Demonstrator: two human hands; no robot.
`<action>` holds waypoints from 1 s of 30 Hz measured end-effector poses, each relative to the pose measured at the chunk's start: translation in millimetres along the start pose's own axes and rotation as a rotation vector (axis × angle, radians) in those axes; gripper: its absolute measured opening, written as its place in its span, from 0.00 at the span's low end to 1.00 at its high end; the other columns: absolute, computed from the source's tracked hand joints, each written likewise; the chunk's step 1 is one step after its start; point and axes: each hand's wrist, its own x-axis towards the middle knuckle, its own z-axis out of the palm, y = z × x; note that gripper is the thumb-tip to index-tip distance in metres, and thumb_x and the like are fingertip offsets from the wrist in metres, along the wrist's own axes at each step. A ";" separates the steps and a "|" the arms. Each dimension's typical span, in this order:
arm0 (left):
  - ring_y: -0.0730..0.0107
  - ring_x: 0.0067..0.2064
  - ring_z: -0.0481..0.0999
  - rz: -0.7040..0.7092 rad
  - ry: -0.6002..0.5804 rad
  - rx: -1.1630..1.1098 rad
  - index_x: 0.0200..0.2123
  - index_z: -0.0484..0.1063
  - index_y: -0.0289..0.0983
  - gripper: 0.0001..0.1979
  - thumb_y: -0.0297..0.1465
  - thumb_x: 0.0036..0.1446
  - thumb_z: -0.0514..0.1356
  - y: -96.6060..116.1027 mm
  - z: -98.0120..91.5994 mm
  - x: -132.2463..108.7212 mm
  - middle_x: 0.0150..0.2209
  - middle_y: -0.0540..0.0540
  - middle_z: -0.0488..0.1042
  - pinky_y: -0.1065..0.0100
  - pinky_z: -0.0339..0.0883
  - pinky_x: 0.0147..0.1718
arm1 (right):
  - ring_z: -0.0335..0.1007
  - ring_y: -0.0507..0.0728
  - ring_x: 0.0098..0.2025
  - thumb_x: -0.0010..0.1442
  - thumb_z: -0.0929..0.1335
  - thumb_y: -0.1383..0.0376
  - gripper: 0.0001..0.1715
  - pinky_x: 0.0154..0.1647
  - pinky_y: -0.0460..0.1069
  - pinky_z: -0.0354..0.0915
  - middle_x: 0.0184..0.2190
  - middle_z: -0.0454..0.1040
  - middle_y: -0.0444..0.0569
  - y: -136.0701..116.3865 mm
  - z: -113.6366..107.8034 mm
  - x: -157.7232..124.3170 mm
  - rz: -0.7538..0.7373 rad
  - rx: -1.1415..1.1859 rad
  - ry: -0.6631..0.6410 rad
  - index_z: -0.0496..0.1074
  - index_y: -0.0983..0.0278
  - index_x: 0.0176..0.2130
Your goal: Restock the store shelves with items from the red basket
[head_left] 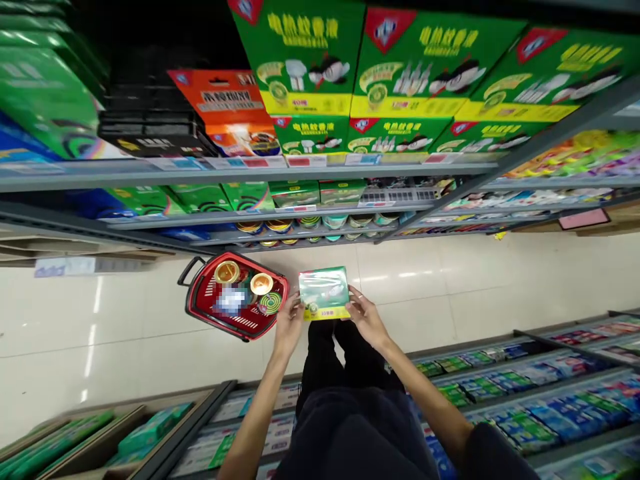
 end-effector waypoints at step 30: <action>0.50 0.81 0.53 1.176 0.142 0.474 0.68 0.68 0.45 0.32 0.57 0.71 0.55 145.4 32.7 290.7 0.77 0.35 0.58 0.46 0.50 0.78 | 0.82 0.67 0.50 0.55 0.81 0.43 0.43 0.31 0.51 0.79 0.56 0.83 0.57 60.8 -83.1 124.6 -0.085 -0.044 0.034 0.68 0.58 0.59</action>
